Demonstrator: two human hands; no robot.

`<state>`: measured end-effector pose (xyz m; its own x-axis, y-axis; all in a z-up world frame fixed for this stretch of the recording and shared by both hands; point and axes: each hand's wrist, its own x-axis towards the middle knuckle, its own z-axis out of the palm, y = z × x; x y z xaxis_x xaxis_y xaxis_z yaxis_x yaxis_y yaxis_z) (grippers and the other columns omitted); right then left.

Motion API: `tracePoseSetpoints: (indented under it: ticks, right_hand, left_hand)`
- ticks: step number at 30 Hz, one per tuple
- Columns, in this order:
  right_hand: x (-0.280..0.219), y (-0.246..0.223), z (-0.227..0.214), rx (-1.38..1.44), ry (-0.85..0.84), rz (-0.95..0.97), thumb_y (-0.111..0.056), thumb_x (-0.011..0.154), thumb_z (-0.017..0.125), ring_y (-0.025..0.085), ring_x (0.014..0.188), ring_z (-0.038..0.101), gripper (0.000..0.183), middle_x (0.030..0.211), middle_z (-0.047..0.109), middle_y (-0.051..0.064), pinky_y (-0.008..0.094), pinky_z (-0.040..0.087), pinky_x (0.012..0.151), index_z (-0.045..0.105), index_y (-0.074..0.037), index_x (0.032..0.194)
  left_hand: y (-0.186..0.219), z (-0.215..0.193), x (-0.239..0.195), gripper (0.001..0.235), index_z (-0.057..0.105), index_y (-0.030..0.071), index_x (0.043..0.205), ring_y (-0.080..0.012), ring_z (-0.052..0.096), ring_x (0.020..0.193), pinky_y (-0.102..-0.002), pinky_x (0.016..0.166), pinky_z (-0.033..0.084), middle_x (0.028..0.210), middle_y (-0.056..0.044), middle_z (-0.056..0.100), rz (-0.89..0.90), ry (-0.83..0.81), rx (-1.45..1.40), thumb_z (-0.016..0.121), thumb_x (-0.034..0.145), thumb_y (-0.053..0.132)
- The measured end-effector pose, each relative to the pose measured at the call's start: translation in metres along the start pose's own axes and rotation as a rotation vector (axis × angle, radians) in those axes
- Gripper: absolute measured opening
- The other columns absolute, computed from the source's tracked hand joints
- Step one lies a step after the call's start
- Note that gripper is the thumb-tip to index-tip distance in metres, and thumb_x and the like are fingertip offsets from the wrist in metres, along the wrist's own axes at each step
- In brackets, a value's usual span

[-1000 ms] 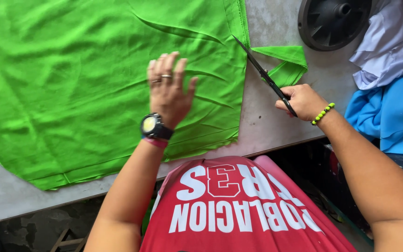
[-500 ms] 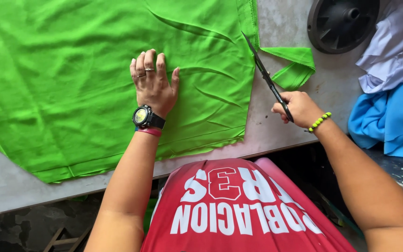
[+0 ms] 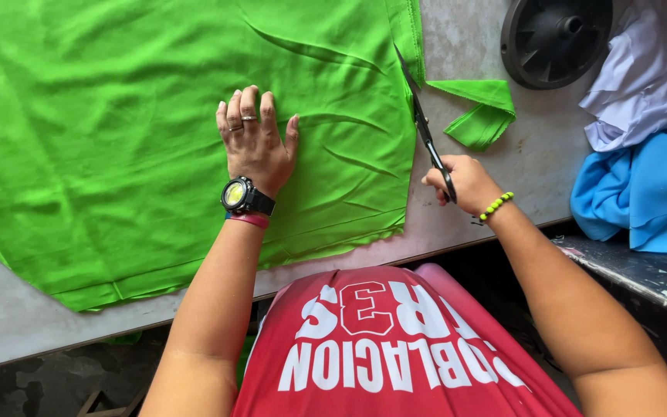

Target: A person smooths out a piece of green fabric on a table and uses large scissors to cut out a specific shape.

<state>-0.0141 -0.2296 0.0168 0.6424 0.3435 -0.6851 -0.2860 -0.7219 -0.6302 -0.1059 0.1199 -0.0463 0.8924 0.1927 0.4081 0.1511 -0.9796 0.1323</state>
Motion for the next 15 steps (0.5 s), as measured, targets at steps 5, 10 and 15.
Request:
tracePoseSetpoints:
  ticks: [5, 10, 15]
  right_hand:
    - [0.007, -0.014, 0.013, -0.036, 0.059, 0.054, -0.032, 0.079, 0.070, 0.019, 0.048, 0.066, 0.030, 0.048, 0.059, 0.008, 0.029, 0.050, 0.055, 0.062, -0.008, 0.062]
    - [0.011, -0.014, 0.014, -0.025, 0.089, 0.083, -0.028, 0.077, 0.071, 0.019, 0.045, 0.066, 0.027, 0.045, 0.058, 0.009, 0.028, 0.050, 0.053, 0.064, -0.008, 0.060]
    - [0.006, -0.031, 0.016, 0.027, 0.053, 0.055, -0.029, 0.080, 0.067, 0.020, 0.046, 0.065, 0.030, 0.048, 0.059, 0.009, 0.028, 0.050, 0.054, 0.061, -0.008, 0.060]
  left_hand:
    - [0.001, -0.002, 0.000, 0.050, 0.058, 0.006, 0.131, -0.0354, 0.046, 0.131, -0.058, 0.113, 0.033, 0.136, -0.017, 0.051, 0.001, -0.011, 0.008, 0.058, 0.105, 0.049]
    - [0.001, -0.001, -0.002, 0.050, 0.058, 0.007, 0.132, -0.0350, 0.046, 0.131, -0.058, 0.113, 0.033, 0.137, -0.017, 0.051, -0.002, -0.010, 0.013, 0.058, 0.104, 0.050]
    - [0.002, -0.003, 0.001, 0.050, 0.058, 0.007, 0.132, -0.0352, 0.045, 0.131, -0.058, 0.113, 0.033, 0.137, -0.017, 0.050, -0.006, -0.005, 0.004, 0.057, 0.104, 0.048]
